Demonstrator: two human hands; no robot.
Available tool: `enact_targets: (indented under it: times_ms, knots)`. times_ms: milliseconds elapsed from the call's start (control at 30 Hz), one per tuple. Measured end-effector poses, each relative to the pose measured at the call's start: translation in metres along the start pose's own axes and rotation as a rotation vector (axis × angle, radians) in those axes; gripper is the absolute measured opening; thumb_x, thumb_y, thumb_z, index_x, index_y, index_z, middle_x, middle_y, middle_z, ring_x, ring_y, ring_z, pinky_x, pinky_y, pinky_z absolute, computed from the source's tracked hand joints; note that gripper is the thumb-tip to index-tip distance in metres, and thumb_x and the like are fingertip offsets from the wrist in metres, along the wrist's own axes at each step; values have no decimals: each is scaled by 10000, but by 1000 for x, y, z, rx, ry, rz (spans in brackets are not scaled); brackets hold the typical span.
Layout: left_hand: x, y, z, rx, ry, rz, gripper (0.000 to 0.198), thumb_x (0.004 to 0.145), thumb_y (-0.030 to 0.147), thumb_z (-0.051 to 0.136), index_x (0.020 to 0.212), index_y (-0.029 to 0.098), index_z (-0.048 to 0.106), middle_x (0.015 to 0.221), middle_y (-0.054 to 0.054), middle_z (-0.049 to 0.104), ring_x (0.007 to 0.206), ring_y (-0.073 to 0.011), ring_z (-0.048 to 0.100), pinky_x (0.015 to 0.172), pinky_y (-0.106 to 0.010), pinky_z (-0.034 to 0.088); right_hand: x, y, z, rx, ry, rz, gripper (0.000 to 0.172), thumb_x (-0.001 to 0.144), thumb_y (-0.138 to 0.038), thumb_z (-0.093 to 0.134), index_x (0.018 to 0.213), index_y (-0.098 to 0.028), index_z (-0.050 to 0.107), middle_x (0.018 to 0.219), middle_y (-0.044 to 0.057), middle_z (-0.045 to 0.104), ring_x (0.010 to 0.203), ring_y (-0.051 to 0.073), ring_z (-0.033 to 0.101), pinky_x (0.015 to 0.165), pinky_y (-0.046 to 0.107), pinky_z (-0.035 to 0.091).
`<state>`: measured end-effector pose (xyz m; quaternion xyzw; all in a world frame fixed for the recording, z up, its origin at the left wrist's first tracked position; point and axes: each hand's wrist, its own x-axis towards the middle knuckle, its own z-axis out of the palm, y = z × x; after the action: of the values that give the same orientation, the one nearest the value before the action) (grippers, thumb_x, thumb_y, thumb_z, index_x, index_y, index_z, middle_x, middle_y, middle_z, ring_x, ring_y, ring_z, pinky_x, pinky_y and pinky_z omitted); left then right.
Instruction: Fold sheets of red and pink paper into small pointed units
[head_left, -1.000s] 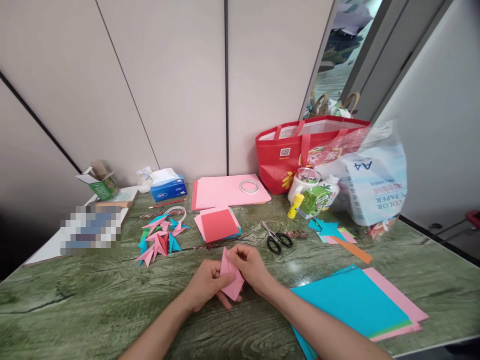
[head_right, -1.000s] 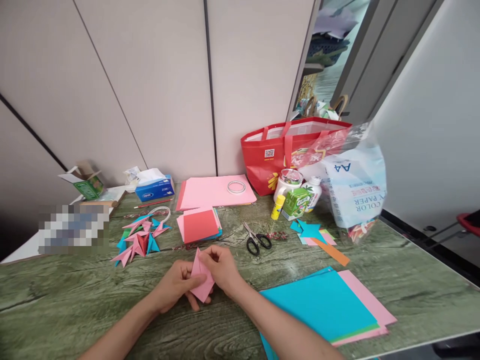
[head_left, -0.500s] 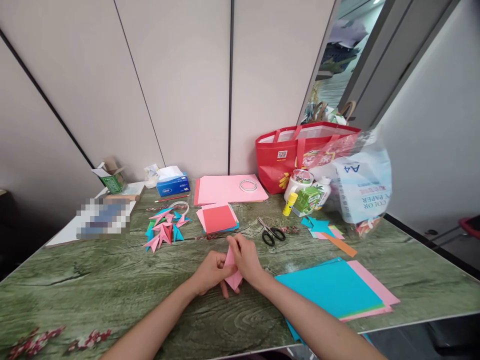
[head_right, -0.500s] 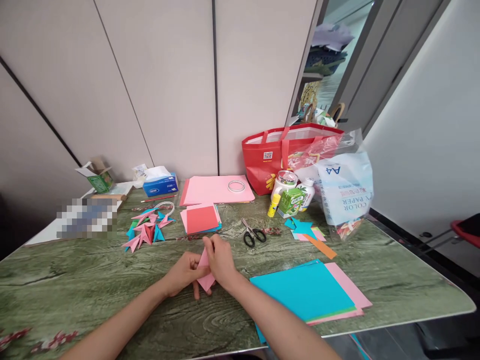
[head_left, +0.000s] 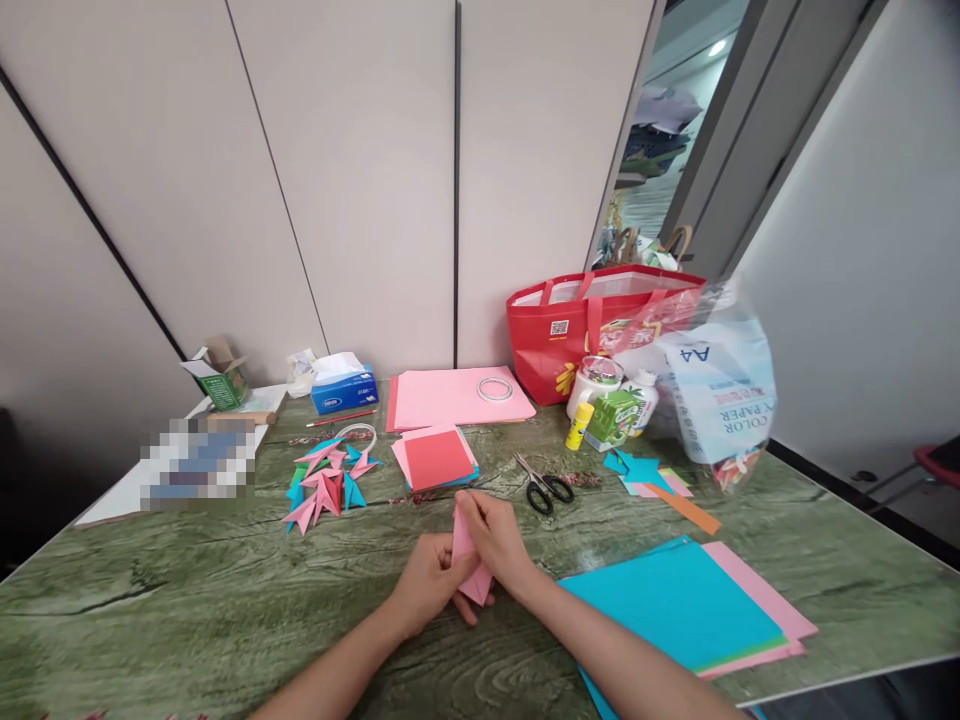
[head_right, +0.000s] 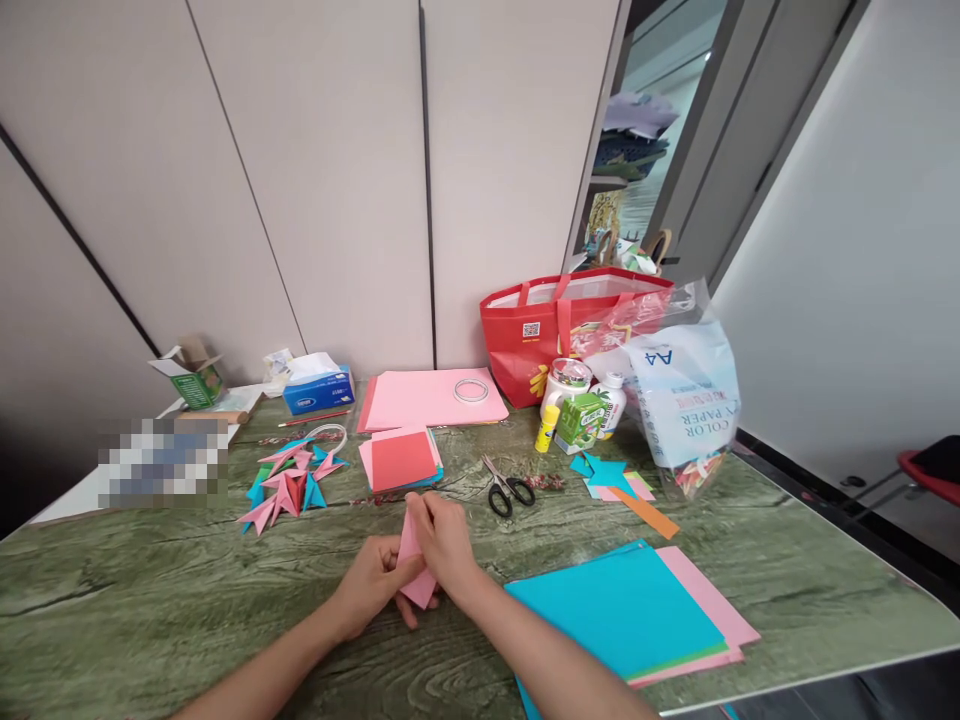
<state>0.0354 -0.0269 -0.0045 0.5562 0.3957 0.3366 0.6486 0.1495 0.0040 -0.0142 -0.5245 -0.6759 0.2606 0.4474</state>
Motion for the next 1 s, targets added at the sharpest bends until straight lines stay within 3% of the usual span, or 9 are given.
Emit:
enact_targets:
  times_ms: [100,333,733,1000]
  knots:
    - [4,-3,-1,-42,105,55,322,718,412,576,699,93,609,575,-84,673,477,-168,621,374,-219,486,-1,-1,-1,-124,-8,-66,384,862,-347,363,527,-176,440,485,-30,420,459,95,346,469,232,216]
    - [6,3,-2,-90,133,34,297,688,390,617,673,94,611,526,-61,653,467,-165,607,375,-232,493,0,2,-3,-303,55,-163,359,859,-335,388,551,-171,472,524,-2,500,499,105,423,503,219,245]
    - [3,5,-5,-90,-34,63,240,746,322,576,716,89,624,584,-70,672,528,-167,628,425,-236,514,-4,0,-7,-143,-12,-78,353,831,-349,427,523,-176,416,462,-47,386,437,87,335,457,211,221]
    - [7,2,-13,-111,185,96,263,732,346,588,736,87,635,583,-57,668,518,-166,618,428,-259,524,-1,2,-6,-89,-18,-120,311,840,-297,413,556,-172,439,525,-26,446,499,97,396,494,208,265]
